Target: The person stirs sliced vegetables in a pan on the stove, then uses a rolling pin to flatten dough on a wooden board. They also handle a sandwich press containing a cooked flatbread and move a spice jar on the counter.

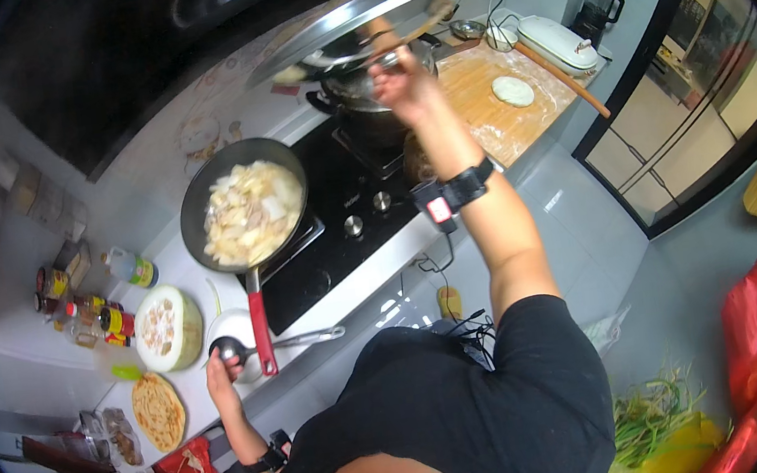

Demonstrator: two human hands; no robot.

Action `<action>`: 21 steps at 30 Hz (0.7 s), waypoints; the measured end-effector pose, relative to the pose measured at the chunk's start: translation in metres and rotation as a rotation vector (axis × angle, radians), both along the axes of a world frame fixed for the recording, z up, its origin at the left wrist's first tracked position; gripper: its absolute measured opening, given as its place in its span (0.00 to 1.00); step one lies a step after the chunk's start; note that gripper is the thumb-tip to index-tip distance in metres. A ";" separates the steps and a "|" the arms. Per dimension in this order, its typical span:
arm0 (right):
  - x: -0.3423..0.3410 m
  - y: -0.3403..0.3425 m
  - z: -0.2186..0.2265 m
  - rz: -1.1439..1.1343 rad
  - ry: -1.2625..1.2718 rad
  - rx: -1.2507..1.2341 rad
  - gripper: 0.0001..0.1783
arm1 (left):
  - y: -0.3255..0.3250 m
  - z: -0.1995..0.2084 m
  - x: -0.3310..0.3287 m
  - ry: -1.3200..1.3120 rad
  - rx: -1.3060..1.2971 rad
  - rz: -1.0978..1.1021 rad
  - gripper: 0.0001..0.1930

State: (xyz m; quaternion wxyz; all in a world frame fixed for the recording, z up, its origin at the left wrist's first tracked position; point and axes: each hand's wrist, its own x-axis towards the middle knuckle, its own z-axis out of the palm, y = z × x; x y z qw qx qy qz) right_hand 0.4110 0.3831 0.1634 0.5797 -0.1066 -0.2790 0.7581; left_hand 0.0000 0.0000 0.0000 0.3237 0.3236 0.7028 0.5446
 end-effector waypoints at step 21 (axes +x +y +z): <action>0.286 0.458 0.098 -0.900 -0.708 -0.175 0.19 | -0.138 -0.067 0.095 -0.002 -0.233 1.057 0.16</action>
